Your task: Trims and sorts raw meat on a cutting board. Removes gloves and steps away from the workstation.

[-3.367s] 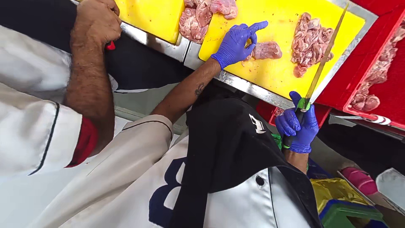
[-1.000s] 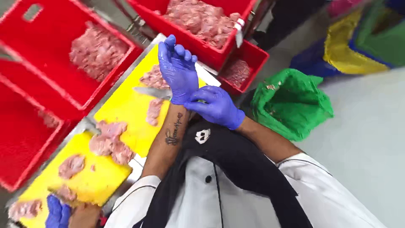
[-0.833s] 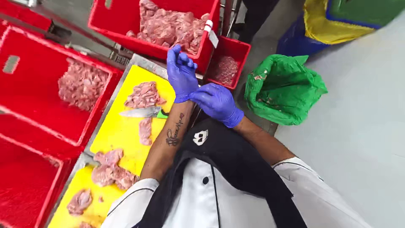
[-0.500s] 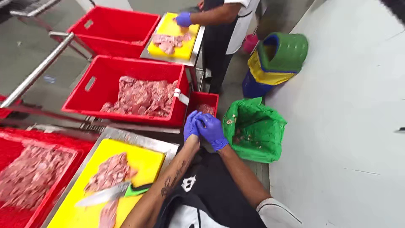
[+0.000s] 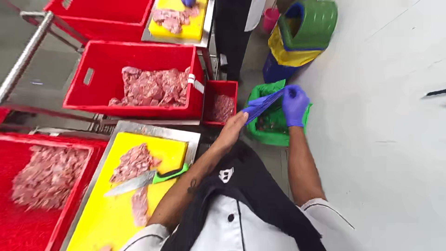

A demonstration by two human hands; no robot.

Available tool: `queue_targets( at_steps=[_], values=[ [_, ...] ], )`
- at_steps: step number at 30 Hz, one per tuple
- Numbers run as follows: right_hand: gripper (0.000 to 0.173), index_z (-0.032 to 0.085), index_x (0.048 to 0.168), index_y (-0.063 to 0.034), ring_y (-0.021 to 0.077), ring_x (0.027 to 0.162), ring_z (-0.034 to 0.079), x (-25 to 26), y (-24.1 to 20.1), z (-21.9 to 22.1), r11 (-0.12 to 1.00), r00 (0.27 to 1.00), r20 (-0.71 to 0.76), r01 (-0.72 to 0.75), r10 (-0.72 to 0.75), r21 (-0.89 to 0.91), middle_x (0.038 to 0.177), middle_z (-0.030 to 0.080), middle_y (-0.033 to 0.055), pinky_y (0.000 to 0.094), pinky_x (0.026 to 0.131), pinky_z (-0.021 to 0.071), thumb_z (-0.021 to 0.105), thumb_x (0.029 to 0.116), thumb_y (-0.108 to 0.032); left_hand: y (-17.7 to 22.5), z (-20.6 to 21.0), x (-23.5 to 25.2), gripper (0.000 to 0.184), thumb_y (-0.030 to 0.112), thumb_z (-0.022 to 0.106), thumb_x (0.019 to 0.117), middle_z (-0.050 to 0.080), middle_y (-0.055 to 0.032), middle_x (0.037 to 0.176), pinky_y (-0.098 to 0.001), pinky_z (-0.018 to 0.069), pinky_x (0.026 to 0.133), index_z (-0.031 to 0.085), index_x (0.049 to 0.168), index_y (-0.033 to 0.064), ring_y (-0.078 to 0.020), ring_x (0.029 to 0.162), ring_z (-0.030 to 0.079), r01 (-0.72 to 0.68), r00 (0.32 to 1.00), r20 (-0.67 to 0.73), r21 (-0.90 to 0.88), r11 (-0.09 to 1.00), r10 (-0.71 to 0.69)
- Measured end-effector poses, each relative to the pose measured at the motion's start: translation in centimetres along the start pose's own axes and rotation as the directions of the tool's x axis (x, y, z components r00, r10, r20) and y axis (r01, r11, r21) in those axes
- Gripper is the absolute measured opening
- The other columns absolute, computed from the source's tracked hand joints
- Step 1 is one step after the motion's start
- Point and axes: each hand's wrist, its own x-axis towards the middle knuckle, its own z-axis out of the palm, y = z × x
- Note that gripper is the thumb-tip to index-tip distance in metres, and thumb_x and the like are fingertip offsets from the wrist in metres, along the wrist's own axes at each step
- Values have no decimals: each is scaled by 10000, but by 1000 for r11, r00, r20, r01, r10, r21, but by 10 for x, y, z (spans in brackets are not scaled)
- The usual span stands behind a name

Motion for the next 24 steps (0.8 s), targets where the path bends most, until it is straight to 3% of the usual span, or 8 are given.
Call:
queue_targets(
  at_steps=[4, 8, 13, 15, 17, 19, 20, 24],
  values=[
    [344, 596, 1237, 2, 199, 934, 721, -7, 26, -46, 912, 977, -85, -151, 197, 381, 1091, 679, 130, 412, 822, 641, 499, 1078, -286, 0, -1, -27, 468, 242, 393, 1102, 569, -156, 1488, -445, 462, 1161, 536, 1443, -44, -238, 1370, 556, -257, 963, 131, 202, 945, 234],
    [354, 525, 1353, -109, 234, 1024, 707, -62, -5, -65, 604, 886, 407, -453, 222, 656, 1177, 682, 62, 476, 872, 620, 477, 1092, -344, -14, 6, -45, 459, 179, 563, 1021, 422, -145, 1621, -523, 351, 1243, 577, 1477, 118, -315, 1537, 337, -576, 804, 377, 684, 447, 459],
    [261, 552, 1279, -168, 155, 987, 717, -100, -42, -83, 426, 879, 473, -453, 65, 783, 1124, 698, 13, 360, 817, 636, 362, 1127, -262, -13, 18, -50, 511, 149, 624, 985, 384, -166, 1640, -605, 276, 1243, 582, 1481, 268, -396, 1550, 277, -598, 725, 462, 790, 134, 511],
    [251, 571, 1260, -162, 138, 989, 709, -101, -49, -90, 358, 882, 472, -440, 0, 823, 1112, 695, 8, 340, 829, 629, 380, 1122, -250, -15, 19, -44, 535, 173, 635, 980, 356, -189, 1650, -623, 258, 1241, 557, 1504, 244, -409, 1553, 260, -576, 748, 435, 801, 164, 502],
    [241, 595, 1242, -168, 106, 970, 698, -96, -54, -92, 306, 886, 462, -433, -27, 848, 1076, 693, -10, 311, 835, 619, 420, 1115, -273, -20, 20, -34, 583, 211, 640, 988, 366, -186, 1642, -564, 311, 1245, 486, 1540, 104, -344, 1540, 316, -557, 805, 381, 749, 359, 455],
    [251, 598, 1260, -167, 109, 992, 690, -86, -50, -86, 257, 900, 434, -410, -40, 875, 1083, 693, -6, 323, 872, 606, 436, 1109, -284, -27, 22, -22, 584, 203, 656, 998, 578, -113, 1483, -437, 478, 1153, 470, 1525, 33, -194, 1363, 561, -475, 879, 290, 607, 638, 378],
    [231, 601, 1243, -171, 105, 979, 690, -79, -46, -81, 272, 914, 405, -382, -31, 883, 1066, 695, -10, 317, 863, 605, 448, 1106, -278, -32, 25, -15, 450, 157, 671, 984, 715, -106, 1261, -406, 581, 1020, 595, 1406, 20, -161, 1149, 695, -416, 909, 218, 522, 745, 355],
    [213, 614, 1241, -83, 142, 991, 701, -48, -18, -62, 676, 955, 282, -146, -94, 723, 1134, 703, 35, 346, 837, 619, 499, 1066, -124, -36, 34, 24, 171, 61, 641, 964, 769, -89, 952, -321, 633, 845, 747, 1065, -27, -102, 871, 738, -301, 948, 10, 358, 884, 318]
  ],
)
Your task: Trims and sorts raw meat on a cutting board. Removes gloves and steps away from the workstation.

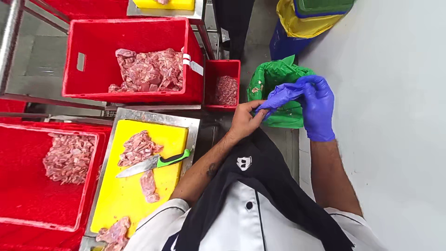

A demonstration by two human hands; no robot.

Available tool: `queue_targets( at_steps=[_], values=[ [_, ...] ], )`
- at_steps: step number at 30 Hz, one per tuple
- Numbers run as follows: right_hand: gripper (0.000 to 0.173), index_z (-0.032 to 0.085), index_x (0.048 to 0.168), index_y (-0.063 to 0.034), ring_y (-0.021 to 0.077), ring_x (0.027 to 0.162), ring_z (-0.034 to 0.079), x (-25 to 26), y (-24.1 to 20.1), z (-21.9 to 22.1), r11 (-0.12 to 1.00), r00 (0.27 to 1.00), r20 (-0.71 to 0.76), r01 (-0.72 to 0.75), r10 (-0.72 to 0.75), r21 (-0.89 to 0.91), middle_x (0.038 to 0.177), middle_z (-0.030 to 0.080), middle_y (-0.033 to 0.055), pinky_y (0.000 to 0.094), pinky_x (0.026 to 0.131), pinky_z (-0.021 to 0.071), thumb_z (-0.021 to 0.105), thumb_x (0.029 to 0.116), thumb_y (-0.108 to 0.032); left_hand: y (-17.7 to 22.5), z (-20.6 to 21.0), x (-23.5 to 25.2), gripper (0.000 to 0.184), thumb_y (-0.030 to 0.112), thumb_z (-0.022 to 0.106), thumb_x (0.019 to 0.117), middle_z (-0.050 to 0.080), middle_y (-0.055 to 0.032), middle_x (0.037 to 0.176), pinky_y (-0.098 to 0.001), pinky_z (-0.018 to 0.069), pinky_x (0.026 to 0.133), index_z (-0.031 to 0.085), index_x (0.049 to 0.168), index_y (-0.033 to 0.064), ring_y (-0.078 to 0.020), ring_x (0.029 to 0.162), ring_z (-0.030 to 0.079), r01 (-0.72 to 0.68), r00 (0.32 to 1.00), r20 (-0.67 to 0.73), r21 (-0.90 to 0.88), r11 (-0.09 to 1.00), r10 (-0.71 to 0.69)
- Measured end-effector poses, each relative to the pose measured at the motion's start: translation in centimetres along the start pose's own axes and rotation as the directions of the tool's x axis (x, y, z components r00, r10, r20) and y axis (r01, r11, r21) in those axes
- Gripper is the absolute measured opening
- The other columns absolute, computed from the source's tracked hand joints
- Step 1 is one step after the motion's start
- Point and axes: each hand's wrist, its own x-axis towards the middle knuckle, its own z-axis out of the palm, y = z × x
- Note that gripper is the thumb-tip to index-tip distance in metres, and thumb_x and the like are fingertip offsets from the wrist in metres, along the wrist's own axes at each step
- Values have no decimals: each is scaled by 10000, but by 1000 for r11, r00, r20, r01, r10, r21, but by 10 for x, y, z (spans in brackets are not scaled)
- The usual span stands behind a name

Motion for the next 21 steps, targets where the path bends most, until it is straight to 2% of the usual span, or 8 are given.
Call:
queue_targets(
  at_steps=[3, 6, 9, 11, 15, 16, 18, 21],
  values=[
    [431, 649, 1328, -83, 174, 1147, 649, 26, 22, -5, 948, 952, 304, 135, -43, -290, 1305, 642, 84, 366, 921, 602, 729, 932, -236, -10, 5, 39, 212, 84, 594, 1008, 759, -94, 986, -330, 631, 831, 713, 1119, -53, -122, 887, 732, 84, 996, -9, -141, 986, -86],
    [295, 751, 1188, -90, 144, 1090, 668, 84, 56, -13, 895, 905, 415, 263, -99, -360, 1188, 702, 92, 318, 938, 580, 738, 903, -164, -21, 9, 75, 446, 296, 444, 1089, 706, -137, 1184, -427, 610, 932, 608, 1307, -57, -206, 1050, 706, 286, 958, 119, -347, 893, -261],
    [213, 779, 1115, -134, 119, 1052, 688, 181, 84, -38, 811, 866, 476, 385, -152, -441, 1120, 737, 50, 303, 937, 576, 608, 988, -122, -46, 2, 99, 506, 368, 495, 1061, 661, -84, 1379, -399, 565, 1040, 573, 1441, 42, -155, 1231, 656, 275, 960, -89, 131, 953, -265],
    [241, 770, 1150, -169, 167, 1044, 696, 255, 93, -47, 696, 800, 554, 533, -229, -481, 1144, 723, 75, 348, 901, 591, 584, 1005, -120, -77, -8, 101, 564, 413, 566, 1015, 629, -78, 1441, -453, 525, 1094, 562, 1476, 88, -186, 1306, 618, 268, 957, -228, 462, 845, -179],
    [218, 748, 1140, -128, 305, 1067, 694, 412, 114, -43, 297, 458, 783, 885, -421, -359, 1162, 710, 148, 457, 884, 591, 602, 997, -54, -122, -23, 71, 595, 471, 578, 999, 649, -81, 1413, -463, 539, 1074, 577, 1464, 101, -190, 1279, 639, 433, 892, -364, 521, 736, -267],
    [222, 739, 1142, -103, 337, 1099, 681, 456, 125, -50, 231, 450, 805, 892, -387, -388, 1186, 702, 167, 494, 907, 578, 588, 994, -36, -129, -23, 58, 581, 461, 583, 993, 667, -89, 1381, -461, 551, 1060, 600, 1437, 86, -193, 1253, 655, 483, 867, -391, 507, 714, -309],
    [239, 707, 1181, -52, 398, 1203, 625, 548, 162, -80, 169, 672, 722, 740, -166, -651, 1285, 652, 209, 566, 963, 534, 529, 1022, -43, -137, -21, 30, 548, 408, 605, 989, 681, -102, 1356, -458, 562, 1042, 613, 1417, 67, -200, 1219, 675, 584, 807, -430, 475, 658, -406],
    [429, 562, 1436, -77, 591, 1293, 485, 637, 236, -134, 92, 971, 176, 163, 162, -982, 1520, 431, 322, 751, 910, 478, 507, 1014, -26, -132, -9, 1, 635, 337, 657, 979, 588, -180, 1467, -508, 489, 1125, 506, 1499, 6, -300, 1334, 599, 717, 697, -444, 444, 538, -563]
  ],
)
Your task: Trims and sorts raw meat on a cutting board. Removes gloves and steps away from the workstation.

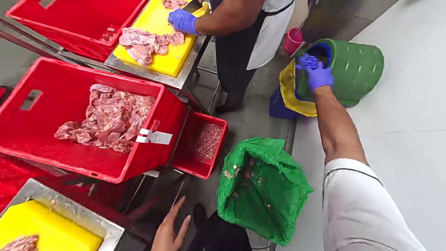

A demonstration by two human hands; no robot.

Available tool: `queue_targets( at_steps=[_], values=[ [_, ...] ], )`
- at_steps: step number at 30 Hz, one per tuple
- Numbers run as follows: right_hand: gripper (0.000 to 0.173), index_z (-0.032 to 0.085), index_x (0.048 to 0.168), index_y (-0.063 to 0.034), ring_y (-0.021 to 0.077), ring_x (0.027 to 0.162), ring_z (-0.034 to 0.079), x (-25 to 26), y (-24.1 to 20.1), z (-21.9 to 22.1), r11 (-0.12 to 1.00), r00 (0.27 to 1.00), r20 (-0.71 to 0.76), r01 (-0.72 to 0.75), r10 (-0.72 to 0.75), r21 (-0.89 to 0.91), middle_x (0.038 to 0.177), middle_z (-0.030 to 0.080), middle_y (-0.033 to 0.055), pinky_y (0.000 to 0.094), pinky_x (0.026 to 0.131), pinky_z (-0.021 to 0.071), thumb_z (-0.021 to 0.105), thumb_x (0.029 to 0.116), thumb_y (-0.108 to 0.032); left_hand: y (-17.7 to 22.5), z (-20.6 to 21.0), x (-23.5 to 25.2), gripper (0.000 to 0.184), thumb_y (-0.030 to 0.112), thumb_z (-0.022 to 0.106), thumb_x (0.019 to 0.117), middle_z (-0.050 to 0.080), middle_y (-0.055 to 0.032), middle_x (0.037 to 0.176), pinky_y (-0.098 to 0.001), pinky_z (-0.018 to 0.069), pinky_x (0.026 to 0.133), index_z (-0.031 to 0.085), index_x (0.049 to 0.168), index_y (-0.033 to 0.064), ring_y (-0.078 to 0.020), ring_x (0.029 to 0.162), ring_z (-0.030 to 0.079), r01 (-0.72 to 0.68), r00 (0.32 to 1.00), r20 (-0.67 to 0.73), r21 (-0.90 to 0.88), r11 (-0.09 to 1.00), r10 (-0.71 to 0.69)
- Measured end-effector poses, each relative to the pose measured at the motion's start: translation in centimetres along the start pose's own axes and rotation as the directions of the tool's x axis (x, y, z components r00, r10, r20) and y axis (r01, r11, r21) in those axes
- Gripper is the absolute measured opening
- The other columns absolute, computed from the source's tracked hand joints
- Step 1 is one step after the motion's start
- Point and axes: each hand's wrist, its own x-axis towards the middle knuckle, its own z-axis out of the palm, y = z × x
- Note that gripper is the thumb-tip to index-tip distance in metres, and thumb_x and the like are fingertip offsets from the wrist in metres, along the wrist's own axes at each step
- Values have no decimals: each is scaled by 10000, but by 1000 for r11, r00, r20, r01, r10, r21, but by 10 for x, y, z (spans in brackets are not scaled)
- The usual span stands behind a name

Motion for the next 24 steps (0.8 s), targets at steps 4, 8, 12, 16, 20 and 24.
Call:
queue_targets(
  at_steps=[4, 8, 12, 16, 20, 24],
  values=[
    [581, 483, 1506, -128, 613, 1037, 613, -26, -28, 68, 997, 983, 164, 70, -77, 43, 1372, 526, 359, 768, 744, 506, 583, 946, -10, -1, 3, -15, 842, 547, 566, 954, 268, -260, 1668, -648, 241, 1229, 356, 1606, 57, -446, 1551, 249, 13, 987, -154, 355, 935, 45],
    [408, 599, 1436, -146, 406, 1177, 654, -131, -123, 147, 797, 688, 405, 485, -602, 360, 1292, 673, 203, 641, 991, 497, 446, 1073, -253, 38, -6, -4, 793, 581, 535, 971, 252, -213, 1689, -697, 197, 1217, 303, 1639, 222, -412, 1569, 219, 120, 930, -359, 500, 858, 78],
    [420, 629, 1390, -74, 310, 1085, 705, -237, -200, 156, 503, 459, 249, 591, -853, 630, 1222, 710, 171, 532, 969, 555, 451, 1086, -304, 69, -46, -5, 755, 516, 605, 982, 206, -100, 1726, -625, 128, 1268, 322, 1631, 255, -303, 1605, 134, 218, 891, -455, 431, 876, 2],
    [374, 652, 1341, -19, 268, 1030, 720, -310, -246, 144, 354, 370, 166, 528, -914, 772, 1177, 724, 171, 485, 947, 574, 500, 1068, -224, 84, -75, -45, 798, 499, 674, 939, 203, -107, 1726, -609, 116, 1279, 341, 1624, 261, -305, 1607, 112, 276, 809, -588, 399, 875, 13],
    [365, 653, 1332, -19, 198, 938, 731, -379, -285, 132, 281, 219, 197, 482, -956, 830, 1100, 740, 138, 425, 874, 612, 513, 1057, -213, 79, -79, -113, 835, 480, 693, 923, 186, -103, 1731, -615, 103, 1276, 316, 1635, 262, -313, 1609, 90, 328, 721, -691, 277, 903, -50],
    [340, 663, 1325, -46, 228, 931, 738, -470, -338, 121, 225, -9, 270, 526, -963, 820, 1082, 748, 128, 484, 876, 608, 531, 1058, -210, 31, -36, -208, 601, 405, 670, 973, 560, -42, 1521, -501, 385, 1200, 530, 1514, 185, -215, 1430, 496, 336, 691, -642, -121, 934, -332]
  ],
)
